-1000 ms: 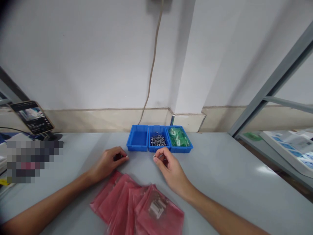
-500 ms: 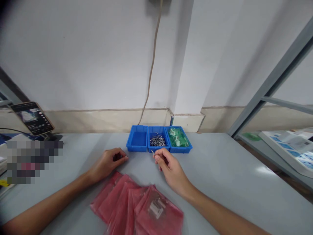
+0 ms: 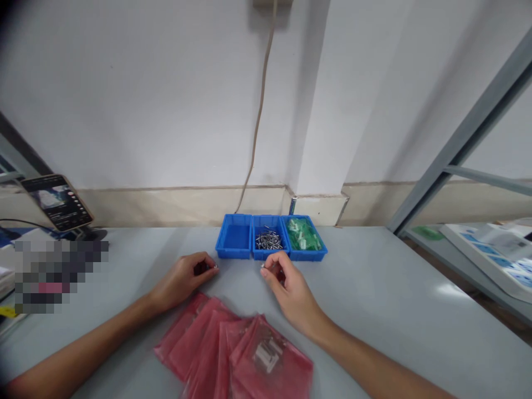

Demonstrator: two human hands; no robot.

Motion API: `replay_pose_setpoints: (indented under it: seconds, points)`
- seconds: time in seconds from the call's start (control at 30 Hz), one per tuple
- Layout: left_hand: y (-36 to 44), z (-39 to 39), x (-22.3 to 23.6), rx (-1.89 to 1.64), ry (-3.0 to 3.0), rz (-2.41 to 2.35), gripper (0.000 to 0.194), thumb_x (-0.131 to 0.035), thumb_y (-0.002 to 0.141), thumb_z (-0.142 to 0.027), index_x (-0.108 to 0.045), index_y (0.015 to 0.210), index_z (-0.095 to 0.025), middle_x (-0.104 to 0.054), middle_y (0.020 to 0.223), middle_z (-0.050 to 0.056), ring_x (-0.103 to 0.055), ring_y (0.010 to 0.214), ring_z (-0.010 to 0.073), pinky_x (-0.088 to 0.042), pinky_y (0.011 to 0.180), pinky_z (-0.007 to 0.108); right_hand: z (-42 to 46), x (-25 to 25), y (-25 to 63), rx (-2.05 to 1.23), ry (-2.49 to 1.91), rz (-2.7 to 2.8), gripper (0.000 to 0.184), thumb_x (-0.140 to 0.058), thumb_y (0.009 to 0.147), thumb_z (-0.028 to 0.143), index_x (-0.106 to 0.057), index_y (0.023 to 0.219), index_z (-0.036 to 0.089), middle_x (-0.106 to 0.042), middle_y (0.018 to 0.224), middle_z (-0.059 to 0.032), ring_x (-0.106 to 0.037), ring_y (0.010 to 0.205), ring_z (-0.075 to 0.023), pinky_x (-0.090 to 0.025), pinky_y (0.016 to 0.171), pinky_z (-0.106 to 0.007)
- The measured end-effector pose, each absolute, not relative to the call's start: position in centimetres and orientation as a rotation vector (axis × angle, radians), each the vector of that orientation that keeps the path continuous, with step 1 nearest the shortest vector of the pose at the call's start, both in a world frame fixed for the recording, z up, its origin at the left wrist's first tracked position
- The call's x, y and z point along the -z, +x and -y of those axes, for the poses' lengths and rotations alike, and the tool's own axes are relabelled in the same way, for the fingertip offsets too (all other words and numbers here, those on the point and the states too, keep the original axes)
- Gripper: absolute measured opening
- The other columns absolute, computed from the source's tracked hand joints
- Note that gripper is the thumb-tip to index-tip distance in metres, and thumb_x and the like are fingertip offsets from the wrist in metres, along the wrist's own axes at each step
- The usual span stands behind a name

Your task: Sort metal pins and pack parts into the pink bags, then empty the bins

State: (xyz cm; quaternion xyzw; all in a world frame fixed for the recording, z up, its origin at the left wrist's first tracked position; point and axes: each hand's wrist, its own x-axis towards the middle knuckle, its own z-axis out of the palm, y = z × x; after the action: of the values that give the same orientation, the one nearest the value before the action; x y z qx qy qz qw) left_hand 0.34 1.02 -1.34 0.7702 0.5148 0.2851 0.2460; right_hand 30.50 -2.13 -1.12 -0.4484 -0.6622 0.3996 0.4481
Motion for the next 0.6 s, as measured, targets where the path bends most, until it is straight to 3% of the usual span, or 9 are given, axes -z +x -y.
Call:
replay_pose_setpoints:
  seconds: [0.4,0.6]
  points:
    - [0.21,-1.03,1.57,-0.797,2.089,-1.377,0.017,-0.068,0.096,-0.035,-0.072,0.087,-0.020,-0.074,0.085,0.000,-0.061,0.074,0.0154,-0.044,0.069,0.027,2.37,0.72,30.56,-0.893,-1.136,1.727,0.015,-0.062,0.103,0.040,-0.059,0.098,0.026,-0.053,0.086,0.0018,-0.050,0.078,-0.0179,-0.042,0.071,-0.030]
    - [0.21,-1.16,1.77,-0.804,2.096,-1.360,0.017,-0.067,0.096,-0.035,-0.072,0.088,-0.020,-0.074,0.086,0.001,-0.062,0.075,0.0156,-0.046,0.071,0.027,1.82,1.10,30.69,-1.034,-1.122,1.655,0.029,-0.055,0.106,0.050,-0.066,0.103,0.024,-0.062,0.092,-0.0014,-0.054,0.071,-0.0164,-0.047,0.067,-0.030]
